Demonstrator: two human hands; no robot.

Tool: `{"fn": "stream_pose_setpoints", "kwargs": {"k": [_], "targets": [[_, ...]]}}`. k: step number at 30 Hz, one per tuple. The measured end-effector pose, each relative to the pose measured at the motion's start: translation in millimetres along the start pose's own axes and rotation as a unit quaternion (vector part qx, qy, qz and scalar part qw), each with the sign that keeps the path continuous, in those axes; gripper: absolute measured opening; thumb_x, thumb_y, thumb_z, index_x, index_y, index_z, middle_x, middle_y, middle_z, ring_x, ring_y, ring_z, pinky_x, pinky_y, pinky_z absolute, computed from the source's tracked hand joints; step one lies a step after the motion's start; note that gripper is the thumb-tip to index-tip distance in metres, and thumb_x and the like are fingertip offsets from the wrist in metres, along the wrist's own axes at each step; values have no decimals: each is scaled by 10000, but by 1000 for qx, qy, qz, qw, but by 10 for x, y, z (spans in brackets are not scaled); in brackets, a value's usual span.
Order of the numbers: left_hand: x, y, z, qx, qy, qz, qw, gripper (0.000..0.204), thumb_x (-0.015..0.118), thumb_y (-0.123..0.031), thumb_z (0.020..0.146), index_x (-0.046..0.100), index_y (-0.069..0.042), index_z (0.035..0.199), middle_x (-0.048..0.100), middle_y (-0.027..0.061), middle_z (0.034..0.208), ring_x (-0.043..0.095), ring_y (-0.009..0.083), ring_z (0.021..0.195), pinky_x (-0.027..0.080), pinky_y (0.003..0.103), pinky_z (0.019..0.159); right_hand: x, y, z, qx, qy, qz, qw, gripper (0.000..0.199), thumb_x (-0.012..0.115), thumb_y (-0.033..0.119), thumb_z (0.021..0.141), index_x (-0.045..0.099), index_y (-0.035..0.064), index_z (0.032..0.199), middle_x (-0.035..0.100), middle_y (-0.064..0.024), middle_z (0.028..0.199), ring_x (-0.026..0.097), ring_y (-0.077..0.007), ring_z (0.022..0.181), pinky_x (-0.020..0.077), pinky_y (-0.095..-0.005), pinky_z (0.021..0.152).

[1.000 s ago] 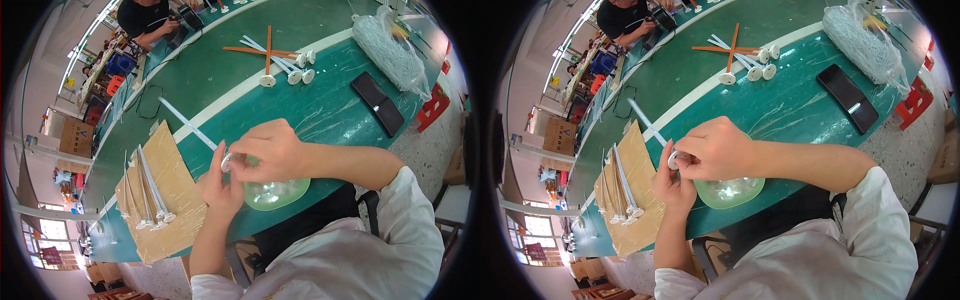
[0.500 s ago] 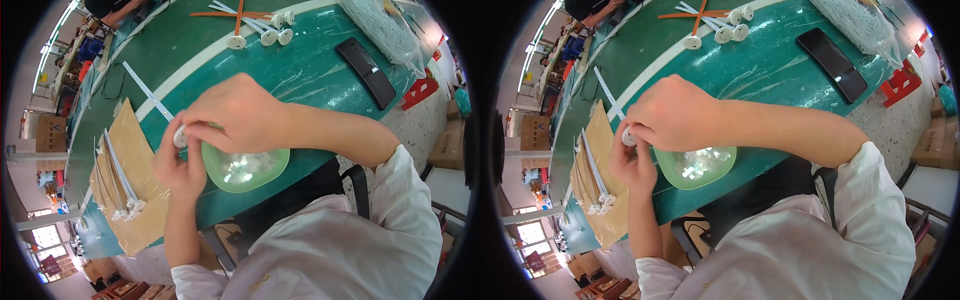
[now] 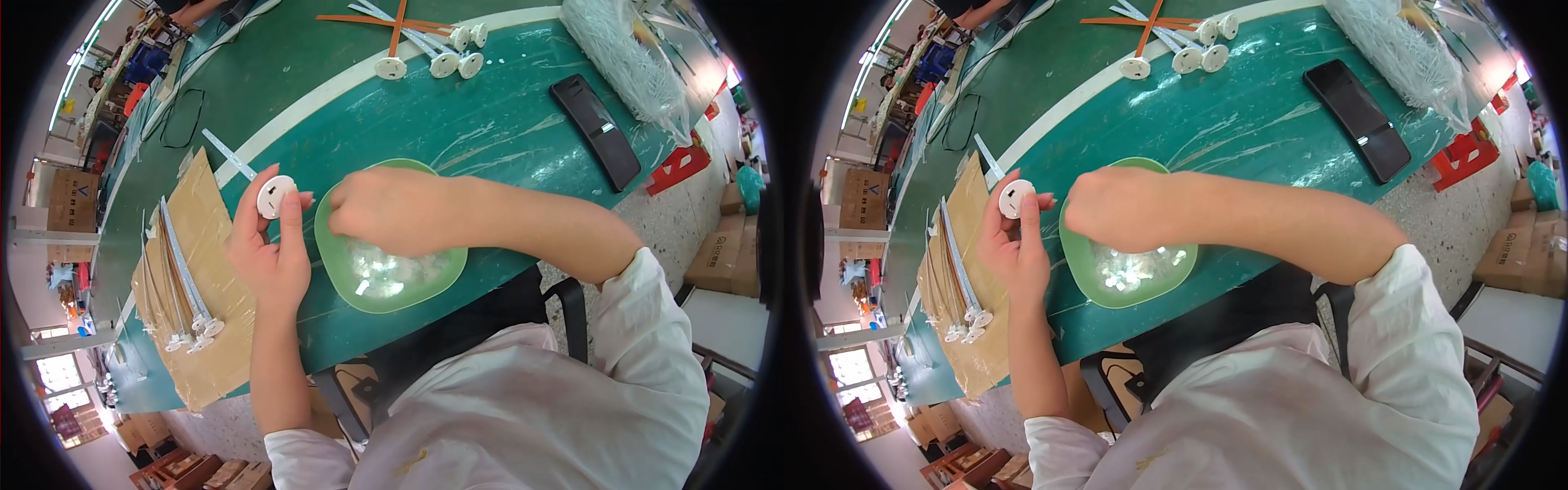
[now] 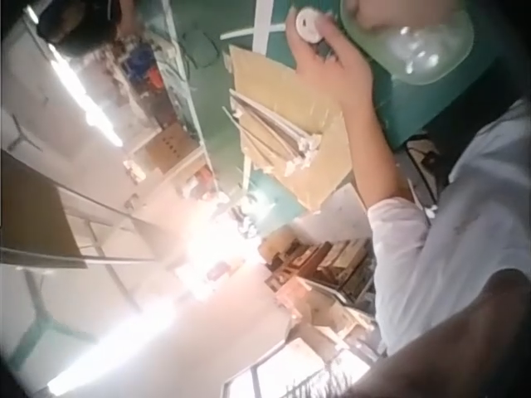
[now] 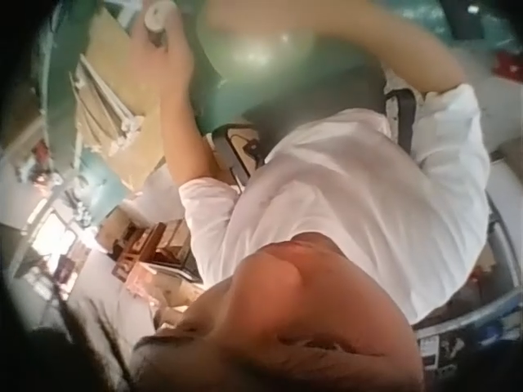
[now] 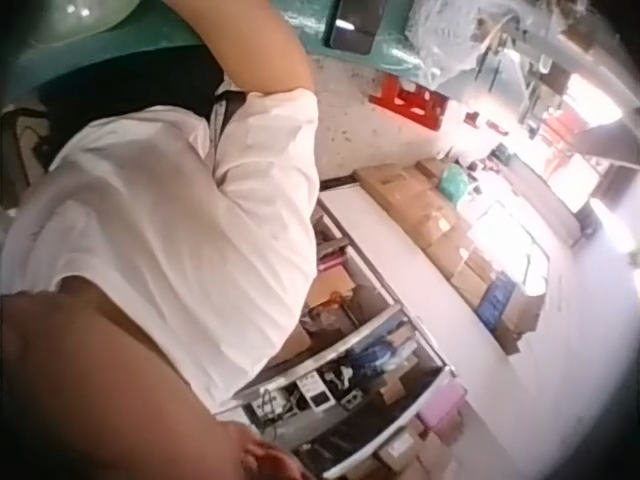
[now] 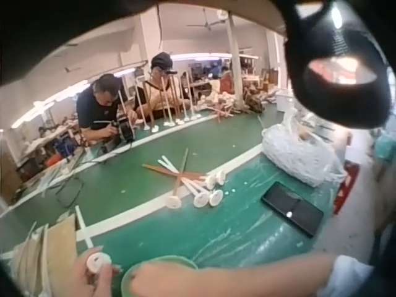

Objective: Assembling LED strips by attaching them to circular plastic bases on a factory assembly line.

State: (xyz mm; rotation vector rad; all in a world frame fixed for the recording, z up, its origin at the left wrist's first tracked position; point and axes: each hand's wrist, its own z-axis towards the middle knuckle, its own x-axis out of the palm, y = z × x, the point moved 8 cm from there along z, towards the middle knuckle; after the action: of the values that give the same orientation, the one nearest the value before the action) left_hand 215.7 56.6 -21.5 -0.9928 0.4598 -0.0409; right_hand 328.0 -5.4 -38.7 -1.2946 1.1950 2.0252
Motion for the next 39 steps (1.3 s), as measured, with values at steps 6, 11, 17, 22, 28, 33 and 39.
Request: {"fn": "stream_pose_setpoints", "kwargs": {"k": [6, 11, 17, 22, 28, 33, 39], "targets": [[21, -26, -3, -6, 14, -6, 1000, 291, 643, -79, 954, 616, 23, 1225, 726, 118, 884, 715, 158, 825, 554, 272, 759, 40, 23, 31, 0, 70, 14, 997, 123, 635, 12, 731, 661, -29, 844, 626, -199, 796, 670, -377, 811, 540, -448, 725], [44, -67, 0, 15, 28, 15, 999, 286, 643, -96, 958, 619, 25, 1216, 729, 125, 890, 722, 168, 835, 554, 272, 767, 1, 46, -24, -11, 74, 23, 997, 132, 644, 26, 743, 683, -9, 864, 632, -187, 794, 664, -374, 789, 536, -439, 707], [42, -116, -5, 4, 37, -13, 999, 332, 604, -105, 981, 586, 25, 1286, 725, 137, 948, 707, 171, 870, 545, 288, 801, -323, 109, 24, -75, -47, 110, 990, 78, 655, 71, 814, 678, 3, 845, 637, -135, 763, 651, -337, 728, 534, -411, 678], [46, -177, -60, 58, 41, -59, 996, 463, 505, -99, 1013, 417, 57, 1440, 693, 162, 1091, 689, 205, 935, 535, 319, 840, -844, 31, -159, 3, -355, 240, 904, 57, 703, 9, 826, 710, 16, 882, 722, -91, 805, 704, -207, 703, 565, -289, 606], [98, -374, -171, 151, 63, 45, 986, 544, 472, -51, 997, 290, 103, 1486, 682, 191, 1117, 705, 253, 905, 545, 329, 797, -811, 130, -203, -37, -414, 154, 896, 89, 729, -31, 799, 717, -9, 884, 733, -111, 829, 718, -181, 675, 568, -252, 601], [80, -403, -158, 185, 49, 71, 979, 573, 498, 6, 950, 311, 89, 1486, 695, 206, 1127, 712, 249, 814, 543, 299, 718, -845, 243, -229, -61, -438, 112, 890, 116, 727, -41, 794, 715, -2, 903, 730, -115, 820, 719, -192, 684, 566, -255, 606], [115, -455, -184, 191, 52, 88, 976, 602, 556, 58, 895, 366, 90, 1465, 706, 212, 1025, 683, 243, 659, 513, 296, 597, -776, 291, -246, -77, -468, 89, 876, 143, 739, -51, 770, 708, 6, 898, 724, -106, 810, 705, -211, 666, 556, -262, 591]]}}
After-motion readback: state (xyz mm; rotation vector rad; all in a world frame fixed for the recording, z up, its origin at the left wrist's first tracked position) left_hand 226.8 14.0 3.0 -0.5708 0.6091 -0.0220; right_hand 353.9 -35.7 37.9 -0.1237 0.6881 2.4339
